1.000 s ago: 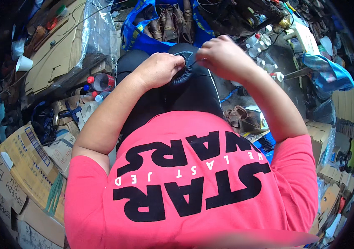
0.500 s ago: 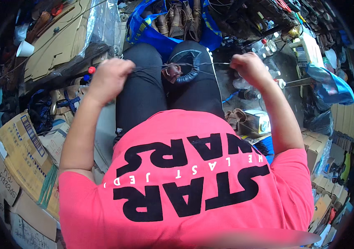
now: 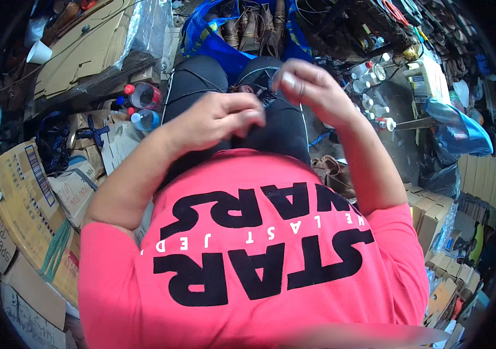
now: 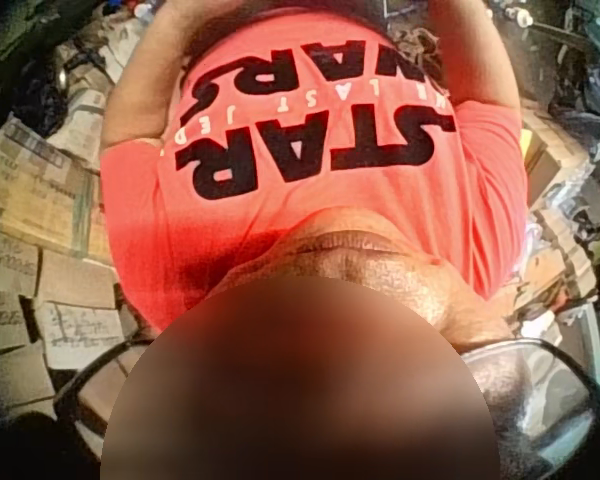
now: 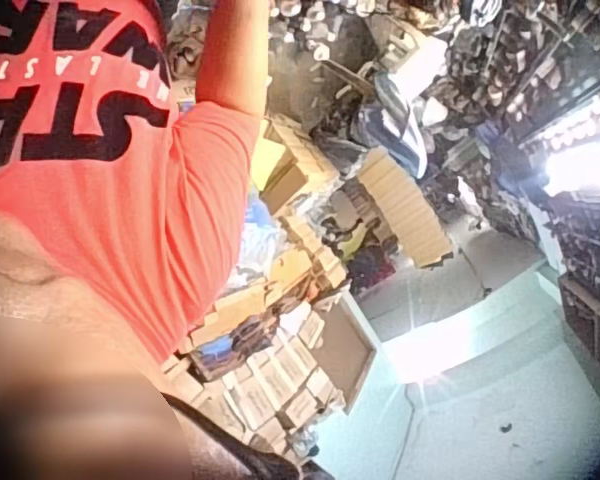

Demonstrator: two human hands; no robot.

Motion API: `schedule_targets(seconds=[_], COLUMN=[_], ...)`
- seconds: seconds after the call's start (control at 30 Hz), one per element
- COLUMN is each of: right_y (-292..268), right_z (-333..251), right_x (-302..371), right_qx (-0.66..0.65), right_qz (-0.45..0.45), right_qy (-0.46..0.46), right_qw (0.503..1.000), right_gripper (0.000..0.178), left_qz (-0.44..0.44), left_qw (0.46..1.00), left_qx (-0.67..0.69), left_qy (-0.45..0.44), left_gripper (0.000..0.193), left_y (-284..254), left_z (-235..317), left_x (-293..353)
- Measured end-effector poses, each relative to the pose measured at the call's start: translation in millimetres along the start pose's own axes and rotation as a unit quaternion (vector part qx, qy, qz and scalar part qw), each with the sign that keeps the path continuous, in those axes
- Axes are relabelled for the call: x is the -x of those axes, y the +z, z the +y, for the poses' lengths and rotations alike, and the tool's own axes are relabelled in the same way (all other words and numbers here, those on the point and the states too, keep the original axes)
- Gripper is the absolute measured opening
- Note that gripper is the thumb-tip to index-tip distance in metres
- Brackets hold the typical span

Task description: The recorder uses a needle and thread to manually stitch components of a shoe upper.

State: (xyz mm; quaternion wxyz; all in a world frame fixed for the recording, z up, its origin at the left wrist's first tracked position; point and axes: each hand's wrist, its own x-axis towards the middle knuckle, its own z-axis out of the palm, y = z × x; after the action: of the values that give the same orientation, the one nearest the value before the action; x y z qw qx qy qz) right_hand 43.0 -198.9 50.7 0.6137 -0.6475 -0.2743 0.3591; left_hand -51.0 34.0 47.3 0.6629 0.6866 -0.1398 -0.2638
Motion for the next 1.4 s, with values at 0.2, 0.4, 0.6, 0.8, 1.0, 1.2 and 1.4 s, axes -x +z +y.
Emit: schedule_targets(seconds=[0.2, 0.4, 0.6, 0.8, 1.0, 1.2, 1.4], right_y=[-129, -236, -134, -4, -27, -74, -82], right_z=[57, 51, 83, 65, 61, 75, 62], right_x=[131, 307, 166, 46, 51, 83, 79], right_qx=[0.373, 0.526, 0.363, 0.031, 0.009, -0.042, 0.063], right_qz=[0.233, 0.362, 0.191, 0.13, 0.151, 0.237, 0.283], right_qy=[0.155, 0.508, 0.199, 0.132, 0.15, 0.16, 0.215], right_qw=[0.885, 0.578, 0.89, 0.982, 0.977, 0.957, 0.933], right_gripper=[0.026, 0.029, 0.055, 0.031, 0.028, 0.025, 0.026], left_qz=[0.379, 0.573, 0.319, 0.168, 0.253, 0.358, 0.473], left_qw=[0.786, 0.466, 0.848, 0.903, 0.92, 0.917, 0.871], left_qx=[-0.486, -0.567, -0.418, -0.395, -0.298, -0.166, -0.133], left_qy=[-0.041, -0.365, 0.068, 0.031, -0.03, -0.057, -0.022], left_gripper=[0.017, 0.04, 0.028, 0.02, 0.025, 0.03, 0.04], left_y=[-161, -257, -102, -19, -60, -134, -127], left_z=[-6, 48, -42, -39, -43, -88, -73], left_x=[112, 230, 54, -13, 16, 99, 66])
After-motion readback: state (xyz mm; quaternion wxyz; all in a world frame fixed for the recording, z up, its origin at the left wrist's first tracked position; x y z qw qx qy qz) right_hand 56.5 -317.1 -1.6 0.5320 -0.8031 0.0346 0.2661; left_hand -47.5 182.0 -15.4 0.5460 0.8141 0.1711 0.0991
